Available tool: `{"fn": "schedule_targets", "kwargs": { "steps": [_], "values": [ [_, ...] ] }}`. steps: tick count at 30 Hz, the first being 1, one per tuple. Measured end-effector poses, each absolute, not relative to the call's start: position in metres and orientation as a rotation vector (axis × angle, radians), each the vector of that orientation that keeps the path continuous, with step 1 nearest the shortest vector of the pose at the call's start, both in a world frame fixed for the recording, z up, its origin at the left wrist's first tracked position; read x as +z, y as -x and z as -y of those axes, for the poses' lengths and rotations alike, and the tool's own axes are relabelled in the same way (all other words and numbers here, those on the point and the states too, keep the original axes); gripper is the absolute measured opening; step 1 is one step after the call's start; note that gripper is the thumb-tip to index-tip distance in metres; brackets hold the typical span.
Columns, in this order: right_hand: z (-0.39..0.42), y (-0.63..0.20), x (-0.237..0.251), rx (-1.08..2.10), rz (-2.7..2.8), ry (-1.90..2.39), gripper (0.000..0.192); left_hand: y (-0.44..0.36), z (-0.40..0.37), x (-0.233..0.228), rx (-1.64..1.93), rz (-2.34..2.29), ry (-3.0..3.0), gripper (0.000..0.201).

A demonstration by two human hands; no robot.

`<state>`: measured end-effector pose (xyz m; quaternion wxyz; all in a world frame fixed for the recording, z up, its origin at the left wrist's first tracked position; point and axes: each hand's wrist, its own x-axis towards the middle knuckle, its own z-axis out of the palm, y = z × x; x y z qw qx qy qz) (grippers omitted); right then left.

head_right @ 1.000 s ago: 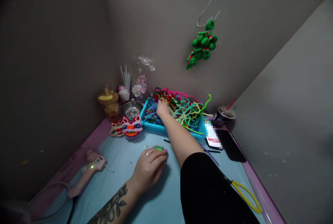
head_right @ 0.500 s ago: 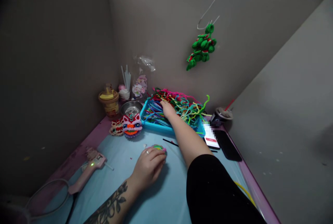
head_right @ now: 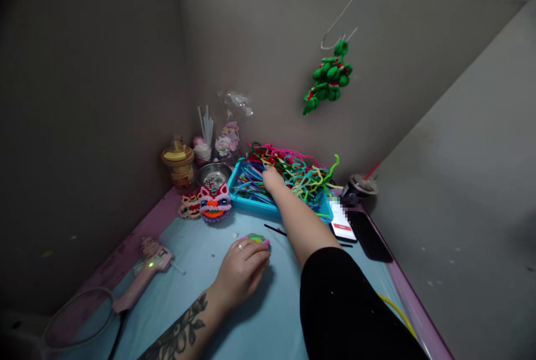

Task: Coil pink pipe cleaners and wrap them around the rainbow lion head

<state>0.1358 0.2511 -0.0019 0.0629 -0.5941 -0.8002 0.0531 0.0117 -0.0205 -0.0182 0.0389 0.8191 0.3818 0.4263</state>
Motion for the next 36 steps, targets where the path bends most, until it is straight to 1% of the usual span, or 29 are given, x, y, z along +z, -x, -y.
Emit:
{"fn": "schedule_targets", "kwargs": {
  "steps": [7, 17, 19, 25, 28, 31, 36],
  "values": [
    [-0.254, -0.138, -0.005, 0.072, 2.440, 1.720, 0.025, -0.012, 0.020, -0.021, 1.288, -1.160, -2.524, 0.018],
    [-0.246, -0.144, -0.003, 0.086, 2.479, 1.545, 0.010, -0.012, 0.020, -0.019, 1.300, -1.137, -2.521, 0.017],
    [-0.245, -0.145, -0.003, 0.090, 2.486, 1.509, 0.011, -0.012, 0.021, -0.019, 1.295, -1.132, -2.526, 0.017],
    [-0.241, -0.148, -0.004, 0.112, 2.536, 1.382, 0.023, -0.012, 0.021, -0.020, 1.289, -1.121, -2.525, 0.017],
    [-0.239, -0.149, -0.005, 0.126, 2.566, 1.326, 0.026, -0.012, 0.021, -0.020, 1.296, -1.117, -2.518, 0.017],
    [-0.237, -0.151, -0.007, 0.128, 2.574, 1.294, 0.023, -0.012, 0.021, -0.021, 1.286, -1.113, -2.518, 0.017],
    [-0.233, -0.150, -0.008, 0.093, 2.542, 1.302, 0.013, -0.012, 0.021, -0.021, 1.287, -1.112, -2.516, 0.018]
  ]
}}
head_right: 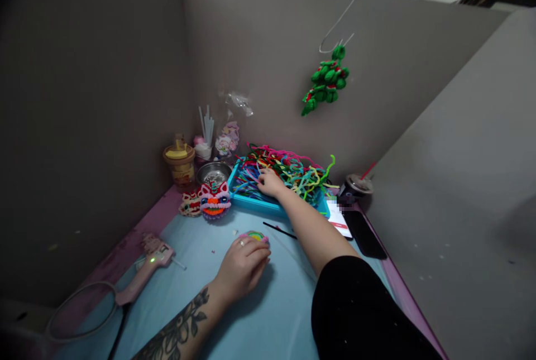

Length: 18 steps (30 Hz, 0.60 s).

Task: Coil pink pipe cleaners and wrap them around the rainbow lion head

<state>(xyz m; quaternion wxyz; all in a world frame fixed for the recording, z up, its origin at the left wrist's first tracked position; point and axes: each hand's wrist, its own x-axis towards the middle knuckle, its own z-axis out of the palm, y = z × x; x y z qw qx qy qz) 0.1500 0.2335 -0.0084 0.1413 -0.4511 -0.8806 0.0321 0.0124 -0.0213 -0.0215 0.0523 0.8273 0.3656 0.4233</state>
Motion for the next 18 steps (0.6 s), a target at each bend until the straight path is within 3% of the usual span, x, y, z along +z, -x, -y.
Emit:
{"fn": "schedule_targets", "kwargs": {
  "steps": [11, 18],
  "values": [
    [-0.215, -0.130, 0.013, -0.011, 2.387, 1.364, 0.013, -0.012, 0.022, -0.019, 1.280, -1.126, -2.517, 0.018],
    [-0.205, -0.116, 0.023, 0.117, 2.414, 1.538, 0.029, -0.012, 0.022, -0.023, 1.289, -1.096, -2.506, 0.018]
  ]
}}
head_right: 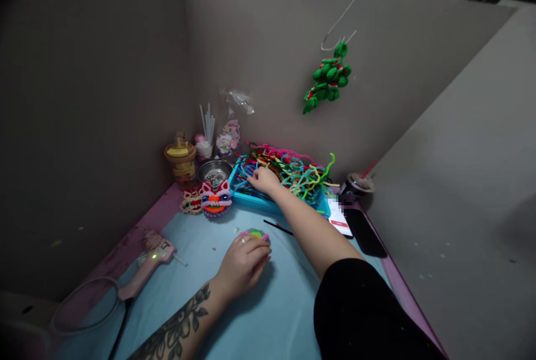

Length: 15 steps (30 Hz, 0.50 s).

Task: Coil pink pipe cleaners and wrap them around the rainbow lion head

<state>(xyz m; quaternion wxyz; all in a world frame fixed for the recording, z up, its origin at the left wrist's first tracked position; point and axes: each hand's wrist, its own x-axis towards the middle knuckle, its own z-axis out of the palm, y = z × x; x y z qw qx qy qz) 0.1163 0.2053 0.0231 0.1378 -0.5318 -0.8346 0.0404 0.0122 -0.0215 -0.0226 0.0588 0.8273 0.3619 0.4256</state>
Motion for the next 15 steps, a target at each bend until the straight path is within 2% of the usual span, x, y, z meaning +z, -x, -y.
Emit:
{"fn": "schedule_targets", "kwargs": {
  "steps": [8, 15],
  "values": [
    [-0.2031, -0.1086, 0.0205, 0.218, 2.309, 1.666, 0.017, -0.0121, 0.0225, -0.0217, 1.292, -1.092, -2.520, 0.018],
    [-0.2011, -0.1069, 0.0222, 0.339, 2.300, 1.579, 0.005, -0.0122, 0.0223, -0.0190, 1.298, -1.080, -2.518, 0.019]
  ]
}}
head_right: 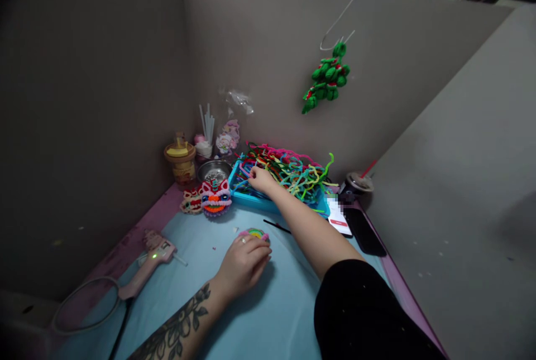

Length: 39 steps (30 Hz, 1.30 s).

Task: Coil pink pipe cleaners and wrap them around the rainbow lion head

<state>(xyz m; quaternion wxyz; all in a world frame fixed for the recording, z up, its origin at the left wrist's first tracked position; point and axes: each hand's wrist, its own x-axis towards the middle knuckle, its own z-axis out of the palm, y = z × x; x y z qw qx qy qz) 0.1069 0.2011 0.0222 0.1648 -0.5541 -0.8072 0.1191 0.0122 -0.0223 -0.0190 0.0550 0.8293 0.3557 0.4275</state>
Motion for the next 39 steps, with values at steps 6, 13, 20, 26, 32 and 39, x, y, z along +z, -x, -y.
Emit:
{"fn": "schedule_targets", "kwargs": {
  "steps": [6, 13, 20, 26, 32, 39],
  "values": [
    [-0.196, -0.104, 0.025, 0.378, 2.321, 1.530, 0.005, -0.013, 0.022, -0.023, 1.286, -1.090, -2.523, 0.019],
    [-0.195, -0.104, 0.025, 0.320, 2.322, 1.561, 0.006, -0.012, 0.023, -0.018, 1.297, -1.100, -2.522, 0.017],
    [-0.205, -0.119, 0.023, 0.282, 2.350, 1.676, 0.009, -0.025, 0.043, -0.014, 0.830, -0.532, -2.652, 0.039],
    [-0.203, -0.128, 0.016, 0.283, 2.373, 1.720, 0.008, -0.025, 0.044, -0.015, 0.638, -0.581, -2.623, 0.036],
    [-0.201, -0.131, 0.016, 0.258, 2.381, 1.726, 0.010, -0.020, 0.038, -0.014, 0.638, -0.667, -2.630, 0.034],
    [-0.197, -0.132, 0.015, 0.213, 2.406, 1.800, 0.018, -0.021, 0.036, -0.018, 0.686, -0.669, -2.627, 0.033]
  ]
}}
